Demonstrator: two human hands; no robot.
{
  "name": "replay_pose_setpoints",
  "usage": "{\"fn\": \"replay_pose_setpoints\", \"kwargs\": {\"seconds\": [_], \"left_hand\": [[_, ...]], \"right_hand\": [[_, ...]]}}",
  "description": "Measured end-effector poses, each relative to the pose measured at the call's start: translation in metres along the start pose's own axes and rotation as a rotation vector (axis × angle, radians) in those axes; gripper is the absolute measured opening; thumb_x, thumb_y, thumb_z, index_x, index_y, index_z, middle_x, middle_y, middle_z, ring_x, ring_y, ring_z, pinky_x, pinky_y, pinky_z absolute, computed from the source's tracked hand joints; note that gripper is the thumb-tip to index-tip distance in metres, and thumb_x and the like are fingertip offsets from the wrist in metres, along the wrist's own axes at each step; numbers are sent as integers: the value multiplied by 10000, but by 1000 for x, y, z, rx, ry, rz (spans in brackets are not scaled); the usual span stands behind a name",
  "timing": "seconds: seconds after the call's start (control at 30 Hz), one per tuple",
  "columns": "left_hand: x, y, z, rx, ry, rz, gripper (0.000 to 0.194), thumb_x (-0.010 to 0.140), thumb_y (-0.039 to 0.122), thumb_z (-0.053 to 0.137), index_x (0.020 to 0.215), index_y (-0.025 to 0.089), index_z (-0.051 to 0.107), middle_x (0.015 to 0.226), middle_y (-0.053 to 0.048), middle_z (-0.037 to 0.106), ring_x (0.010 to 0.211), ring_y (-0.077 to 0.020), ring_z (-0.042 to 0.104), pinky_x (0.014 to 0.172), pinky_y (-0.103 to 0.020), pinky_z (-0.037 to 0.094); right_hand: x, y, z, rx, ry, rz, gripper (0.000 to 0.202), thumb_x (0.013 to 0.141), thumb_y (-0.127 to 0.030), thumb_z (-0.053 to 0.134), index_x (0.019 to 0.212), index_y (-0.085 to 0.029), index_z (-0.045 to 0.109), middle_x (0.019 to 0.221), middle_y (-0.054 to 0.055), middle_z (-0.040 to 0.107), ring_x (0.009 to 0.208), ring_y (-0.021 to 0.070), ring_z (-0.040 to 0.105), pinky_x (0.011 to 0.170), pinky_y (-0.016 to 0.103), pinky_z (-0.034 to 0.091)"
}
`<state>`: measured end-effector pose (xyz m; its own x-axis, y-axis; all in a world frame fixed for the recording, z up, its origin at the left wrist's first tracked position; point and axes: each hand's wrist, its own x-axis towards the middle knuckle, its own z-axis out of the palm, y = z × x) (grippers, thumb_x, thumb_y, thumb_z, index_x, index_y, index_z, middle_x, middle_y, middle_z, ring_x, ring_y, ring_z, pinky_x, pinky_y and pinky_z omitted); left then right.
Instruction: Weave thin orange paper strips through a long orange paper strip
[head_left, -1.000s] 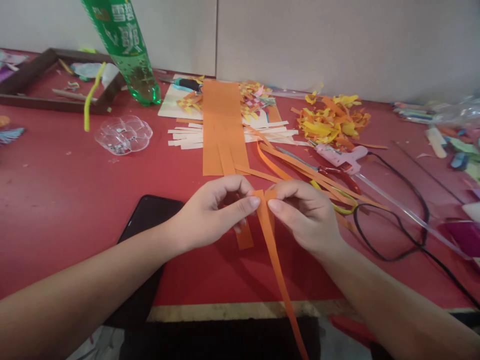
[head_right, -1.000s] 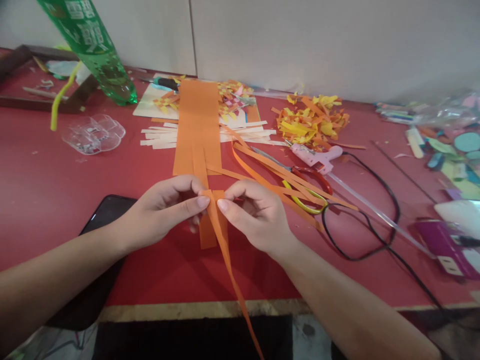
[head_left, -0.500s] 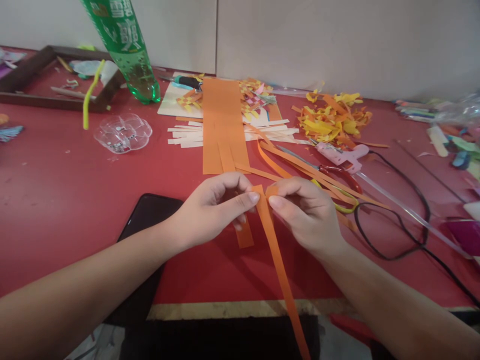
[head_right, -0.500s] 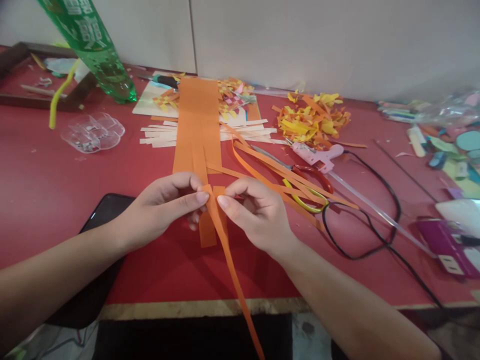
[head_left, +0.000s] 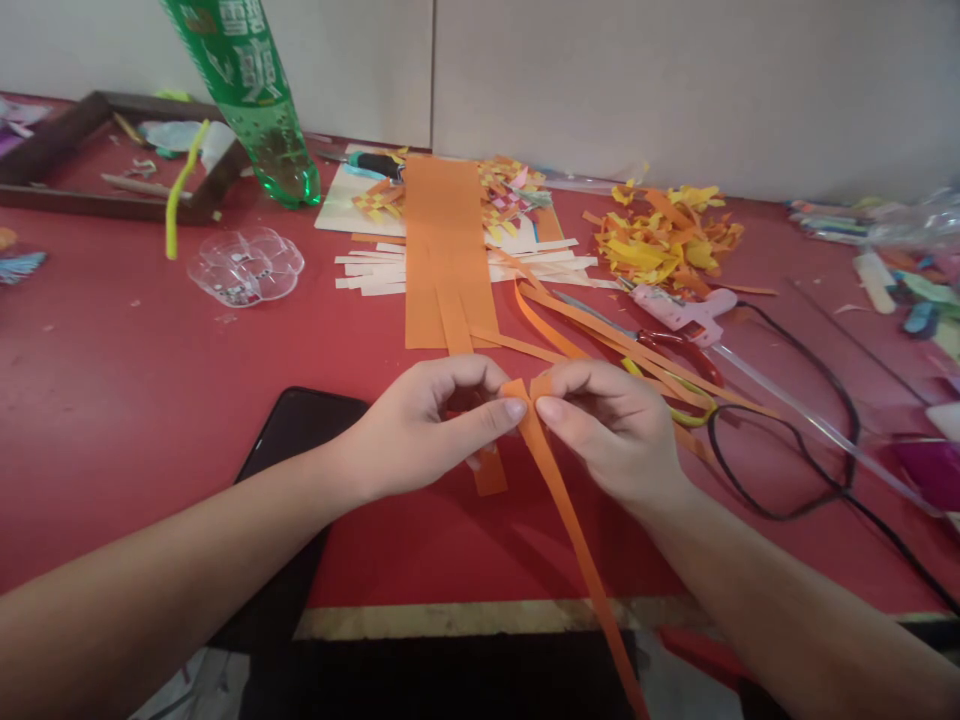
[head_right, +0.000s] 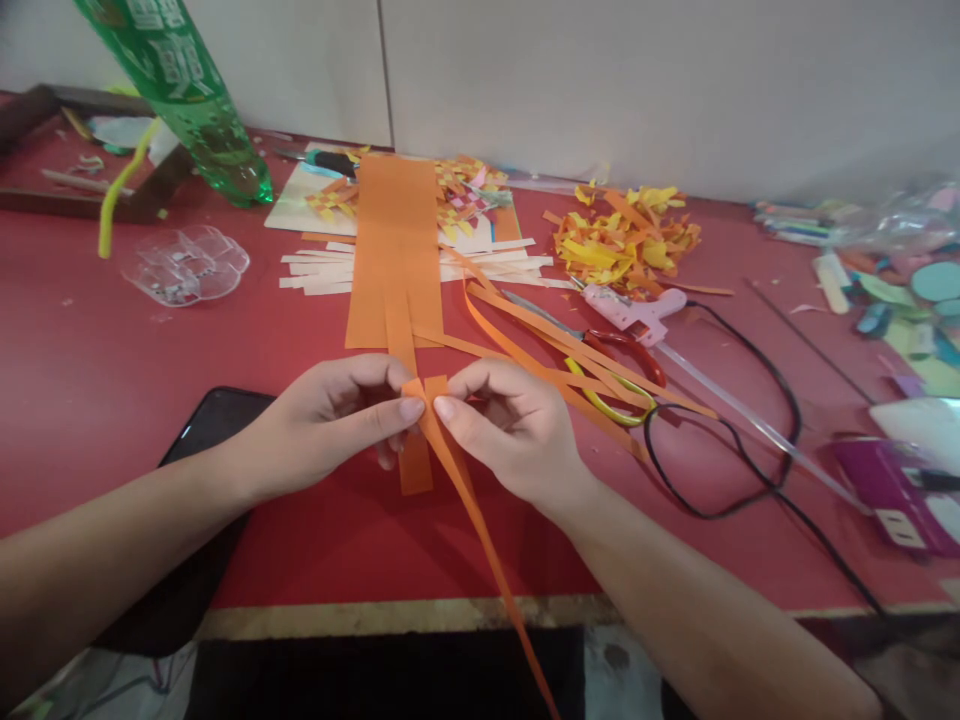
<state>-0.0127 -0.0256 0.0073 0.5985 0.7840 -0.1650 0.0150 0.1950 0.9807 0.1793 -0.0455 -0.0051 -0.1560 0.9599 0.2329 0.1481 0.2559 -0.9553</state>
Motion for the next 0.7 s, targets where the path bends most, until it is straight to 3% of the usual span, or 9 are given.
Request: {"fn": "replay_pose_setpoints", "kwargs": {"seconds": [0.23, 0.4, 0.7], "left_hand": [[-1, -2, 0, -3, 41, 15, 205, 901, 305, 633, 778, 155, 567, 690, 52, 529, 569, -46, 543, 545, -146, 521], [0, -2, 0, -28, 51, 19, 218, 902, 311, 636, 767, 163, 549, 648, 60, 518, 542, -44, 534, 536, -149, 518], [3, -4, 1, -89, 69, 29, 196, 898, 286, 645, 776, 167, 548, 668, 72, 526, 534, -27, 543, 524, -123, 509]], "right_hand": [[0, 3, -1, 83, -73, 29, 143, 841, -235, 687, 717, -204, 625, 660, -17, 573, 569, 107, 507, 511, 239, 440], [0, 1, 0, 43, -41, -39, 141, 835, -160, 665, 712, -201, 609, 647, -26, 566, 564, 96, 502, 508, 221, 428], [-1, 1, 0, -30, 1, -75, 147, 833, -171, 671, 707, -202, 602, 637, -34, 554, 547, 87, 482, 487, 215, 404]]}}
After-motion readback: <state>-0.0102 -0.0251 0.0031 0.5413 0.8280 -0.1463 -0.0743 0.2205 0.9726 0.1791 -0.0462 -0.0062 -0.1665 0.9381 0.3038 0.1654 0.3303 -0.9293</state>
